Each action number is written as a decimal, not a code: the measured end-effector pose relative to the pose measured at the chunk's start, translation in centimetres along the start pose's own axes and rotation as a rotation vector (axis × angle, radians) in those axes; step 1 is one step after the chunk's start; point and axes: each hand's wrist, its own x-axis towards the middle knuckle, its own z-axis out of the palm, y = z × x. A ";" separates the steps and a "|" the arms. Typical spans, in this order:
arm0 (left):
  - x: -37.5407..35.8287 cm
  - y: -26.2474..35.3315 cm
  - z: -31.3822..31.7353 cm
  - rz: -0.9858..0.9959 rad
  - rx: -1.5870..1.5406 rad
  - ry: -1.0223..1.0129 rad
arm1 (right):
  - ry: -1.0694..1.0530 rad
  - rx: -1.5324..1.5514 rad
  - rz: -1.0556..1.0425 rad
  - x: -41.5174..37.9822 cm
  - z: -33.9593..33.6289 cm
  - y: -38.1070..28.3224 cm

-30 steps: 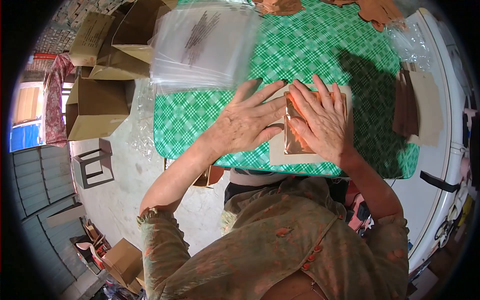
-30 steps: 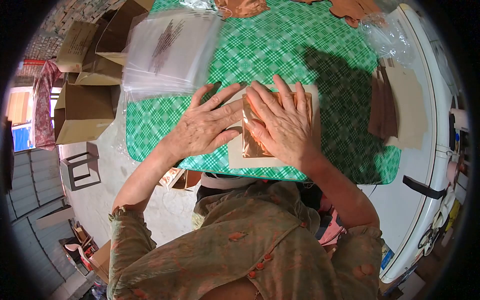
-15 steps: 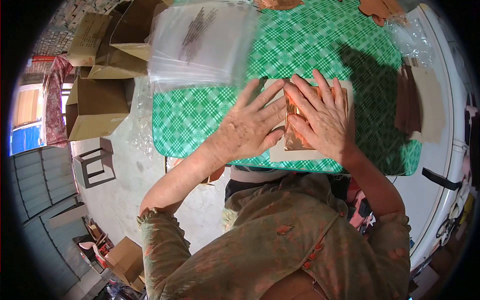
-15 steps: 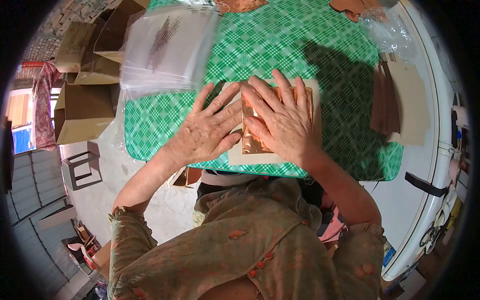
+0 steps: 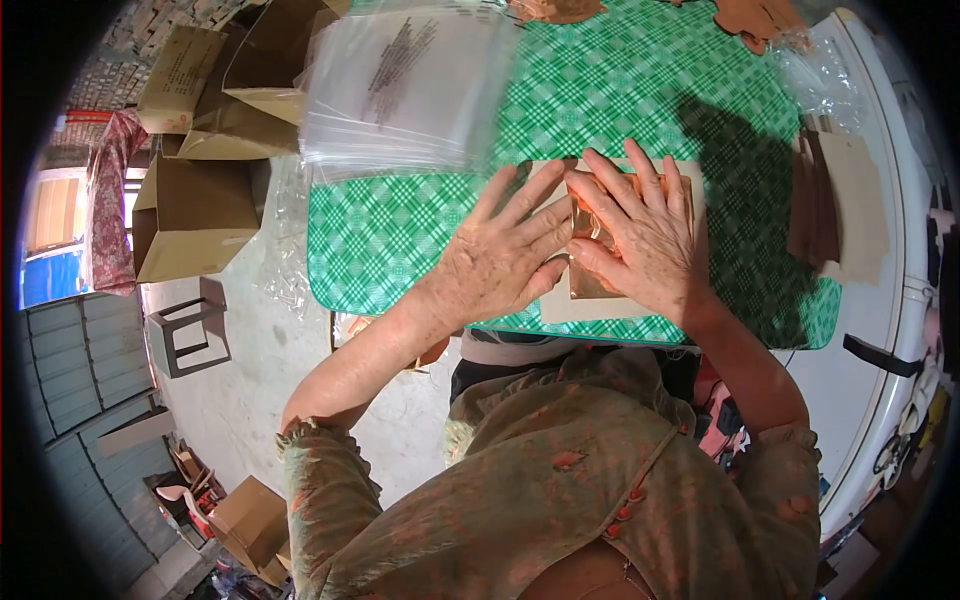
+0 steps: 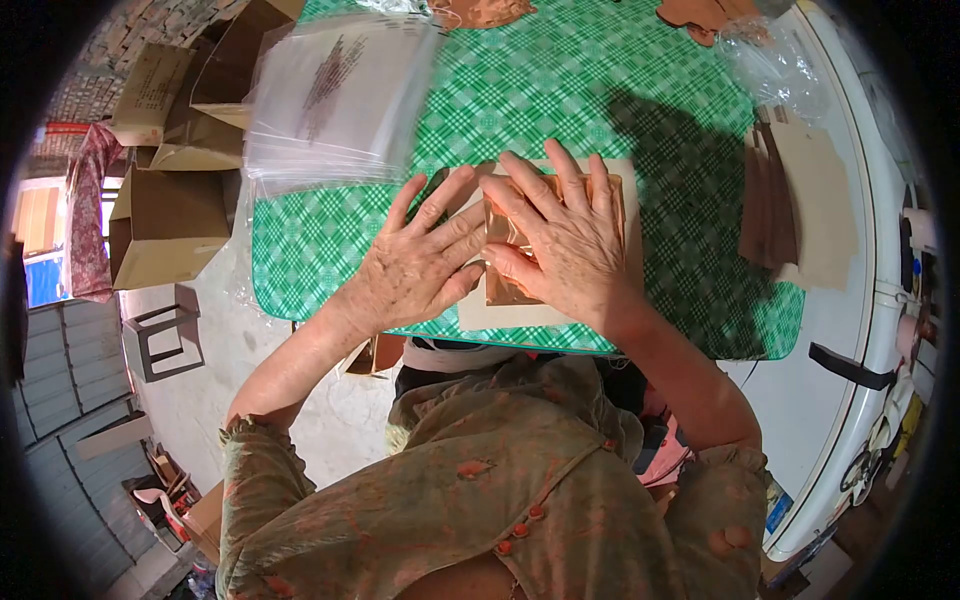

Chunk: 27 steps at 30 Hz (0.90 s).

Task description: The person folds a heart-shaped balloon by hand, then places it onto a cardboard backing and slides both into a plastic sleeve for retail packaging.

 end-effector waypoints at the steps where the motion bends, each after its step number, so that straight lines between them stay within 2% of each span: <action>1: 0.0 0.0 0.0 0.007 -0.007 -0.004 | 0.002 0.008 0.002 0.0 0.0 0.0; 6: 0.1 -0.5 0.0 0.023 -0.090 -0.014 | -0.004 0.019 0.009 -0.1 0.1 0.0; 9: 0.2 -0.5 -0.1 0.051 -0.131 0.085 | 0.014 0.032 0.009 0.0 0.1 0.0; 21: -0.1 -0.2 0.0 -0.003 -0.244 0.084 | 0.027 0.064 0.014 0.0 0.2 -0.1; 24: -0.5 -0.4 -0.1 -0.008 -0.214 -0.002 | 0.038 0.069 0.011 0.0 0.5 -0.1; 27: -0.5 0.7 -0.8 -0.061 -0.155 0.082 | 0.044 0.068 0.009 -0.1 0.6 -0.1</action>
